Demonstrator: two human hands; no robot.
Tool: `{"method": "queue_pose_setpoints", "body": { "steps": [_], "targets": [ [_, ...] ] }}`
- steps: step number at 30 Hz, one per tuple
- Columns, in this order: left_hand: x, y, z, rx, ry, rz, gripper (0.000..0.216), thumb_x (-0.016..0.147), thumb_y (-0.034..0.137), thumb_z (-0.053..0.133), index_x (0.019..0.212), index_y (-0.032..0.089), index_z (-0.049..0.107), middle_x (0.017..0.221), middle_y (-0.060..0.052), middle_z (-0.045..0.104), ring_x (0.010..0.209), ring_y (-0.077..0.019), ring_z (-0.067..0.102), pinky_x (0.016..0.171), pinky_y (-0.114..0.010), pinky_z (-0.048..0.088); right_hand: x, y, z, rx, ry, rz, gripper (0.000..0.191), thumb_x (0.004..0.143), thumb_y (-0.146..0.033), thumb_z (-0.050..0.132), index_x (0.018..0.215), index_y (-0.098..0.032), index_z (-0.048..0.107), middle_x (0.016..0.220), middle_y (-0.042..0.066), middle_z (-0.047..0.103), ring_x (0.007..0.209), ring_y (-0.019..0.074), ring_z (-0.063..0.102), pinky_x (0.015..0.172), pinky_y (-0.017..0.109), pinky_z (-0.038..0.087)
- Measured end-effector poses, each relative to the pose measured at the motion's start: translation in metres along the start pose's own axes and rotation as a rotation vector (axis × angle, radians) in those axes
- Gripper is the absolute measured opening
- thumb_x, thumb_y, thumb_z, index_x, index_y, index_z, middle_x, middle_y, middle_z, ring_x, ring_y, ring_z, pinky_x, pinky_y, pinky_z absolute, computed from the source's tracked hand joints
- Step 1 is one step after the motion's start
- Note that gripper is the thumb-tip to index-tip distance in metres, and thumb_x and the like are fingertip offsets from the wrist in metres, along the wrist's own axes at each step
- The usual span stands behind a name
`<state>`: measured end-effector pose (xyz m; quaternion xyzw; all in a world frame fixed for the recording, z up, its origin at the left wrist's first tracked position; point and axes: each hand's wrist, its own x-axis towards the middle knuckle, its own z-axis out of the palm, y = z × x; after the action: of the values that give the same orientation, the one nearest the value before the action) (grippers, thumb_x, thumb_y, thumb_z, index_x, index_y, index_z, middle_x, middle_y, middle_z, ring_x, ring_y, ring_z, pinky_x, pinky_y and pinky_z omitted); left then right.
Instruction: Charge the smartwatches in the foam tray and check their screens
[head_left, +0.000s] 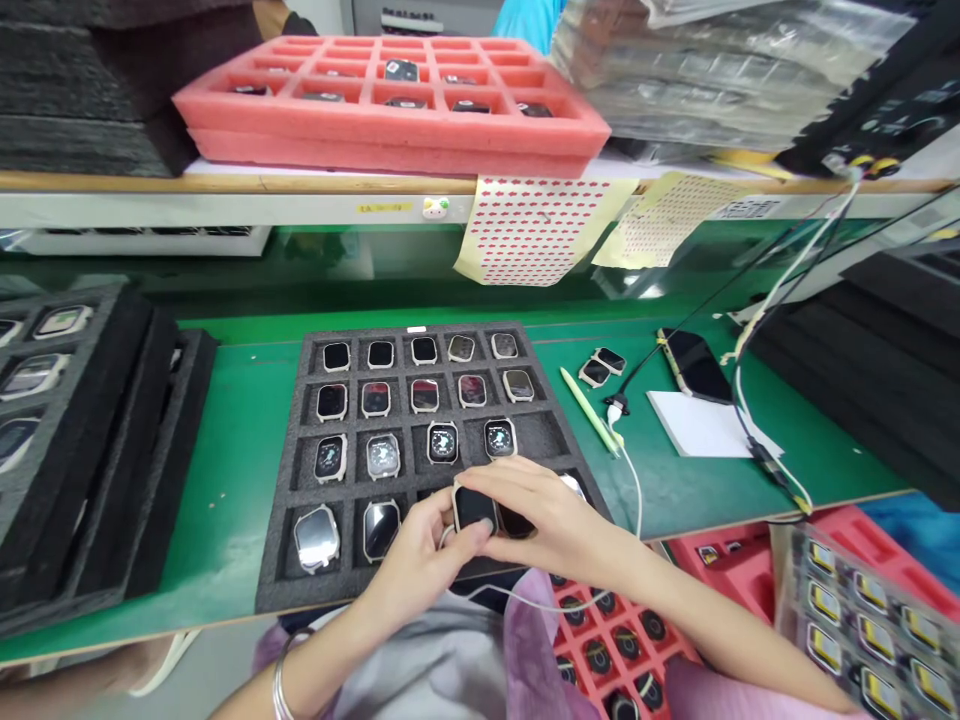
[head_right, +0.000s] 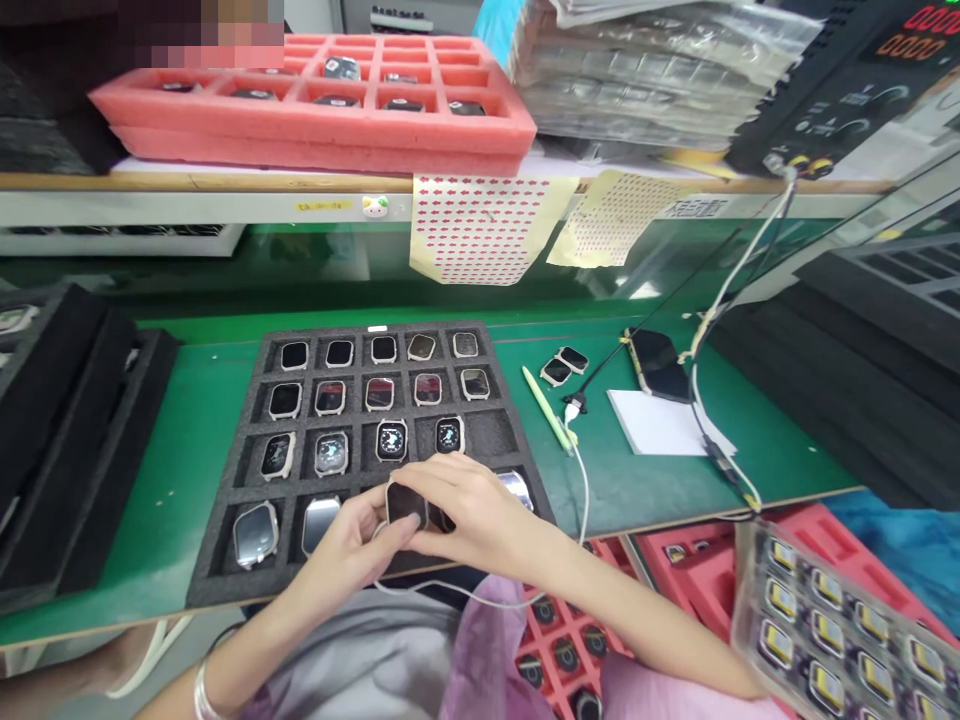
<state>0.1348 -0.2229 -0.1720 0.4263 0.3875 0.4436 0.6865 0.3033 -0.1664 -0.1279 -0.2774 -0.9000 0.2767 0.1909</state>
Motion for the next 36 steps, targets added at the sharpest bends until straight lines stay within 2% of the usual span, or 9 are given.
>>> {"method": "queue_pose_setpoints", "body": {
  "steps": [5, 8, 13, 17, 21, 28, 36],
  "targets": [
    [-0.003, 0.001, 0.001, 0.062, -0.01, -0.035, 0.051, 0.079, 0.041, 0.068, 0.121, 0.015, 0.057, 0.093, -0.008, 0.067, 0.106, -0.0276, 0.056, 0.094, -0.038, 0.044, -0.001, -0.001, -0.005, 0.083, 0.025, 0.131, 0.045, 0.079, -0.028, 0.072, 0.119, -0.017, 0.056, 0.111, 0.009, 0.068, 0.101, 0.0208, 0.063, 0.09, 0.035, 0.05],
    [-0.002, 0.0, 0.001, 0.053, -0.011, -0.037, 0.051, 0.08, 0.041, 0.068, 0.121, 0.015, 0.055, 0.094, -0.008, 0.067, 0.102, -0.026, 0.058, 0.094, -0.038, 0.044, -0.002, 0.001, -0.001, 0.029, 0.011, 0.08, 0.045, 0.083, -0.028, 0.068, 0.123, -0.018, 0.053, 0.117, 0.01, 0.064, 0.107, 0.0227, 0.06, 0.093, 0.039, 0.048],
    [0.002, -0.001, 0.001, 0.011, 0.067, 0.034, 0.033, 0.086, 0.038, 0.06, 0.11, 0.015, 0.059, 0.11, -0.01, 0.064, 0.105, -0.024, 0.057, 0.097, -0.035, 0.041, -0.001, 0.005, 0.005, -0.057, -0.021, 0.037, 0.042, 0.087, -0.028, 0.062, 0.127, -0.018, 0.049, 0.119, 0.011, 0.062, 0.109, 0.0248, 0.058, 0.094, 0.045, 0.047],
    [0.002, 0.001, 0.001, -0.028, 0.026, 0.042, 0.033, 0.085, 0.036, 0.062, 0.11, 0.014, 0.06, 0.109, -0.01, 0.065, 0.103, -0.0242, 0.057, 0.092, -0.033, 0.042, 0.002, 0.0, -0.002, -0.071, -0.072, 0.004, 0.039, 0.088, -0.033, 0.061, 0.124, -0.018, 0.051, 0.116, 0.01, 0.063, 0.106, 0.0233, 0.059, 0.092, 0.043, 0.048],
    [-0.002, 0.001, -0.001, -0.089, 0.018, 0.021, 0.029, 0.083, 0.035, 0.066, 0.103, 0.015, 0.063, 0.098, -0.007, 0.066, 0.092, -0.0209, 0.059, 0.085, -0.03, 0.043, 0.003, -0.005, -0.004, -0.088, -0.11, -0.025, 0.036, 0.088, -0.03, 0.061, 0.12, -0.016, 0.052, 0.114, 0.01, 0.064, 0.103, 0.0227, 0.06, 0.089, 0.041, 0.048],
    [-0.006, 0.001, -0.003, -0.113, 0.006, -0.001, 0.033, 0.082, 0.036, 0.067, 0.106, 0.014, 0.063, 0.096, -0.007, 0.065, 0.088, -0.0205, 0.057, 0.081, -0.029, 0.043, -0.002, -0.004, 0.008, 0.007, 0.016, 0.003, 0.039, 0.082, -0.032, 0.068, 0.116, -0.017, 0.054, 0.108, 0.009, 0.066, 0.099, 0.0226, 0.062, 0.085, 0.039, 0.051],
    [-0.008, -0.002, -0.002, -0.137, 0.008, -0.009, 0.033, 0.081, 0.035, 0.068, 0.105, 0.013, 0.064, 0.09, -0.005, 0.064, 0.082, -0.0177, 0.055, 0.077, -0.027, 0.042, -0.004, -0.006, 0.011, 0.047, 0.036, 0.017, 0.041, 0.081, -0.032, 0.069, 0.117, -0.016, 0.055, 0.109, 0.01, 0.065, 0.1, 0.0226, 0.061, 0.087, 0.039, 0.051]
  ]
}}
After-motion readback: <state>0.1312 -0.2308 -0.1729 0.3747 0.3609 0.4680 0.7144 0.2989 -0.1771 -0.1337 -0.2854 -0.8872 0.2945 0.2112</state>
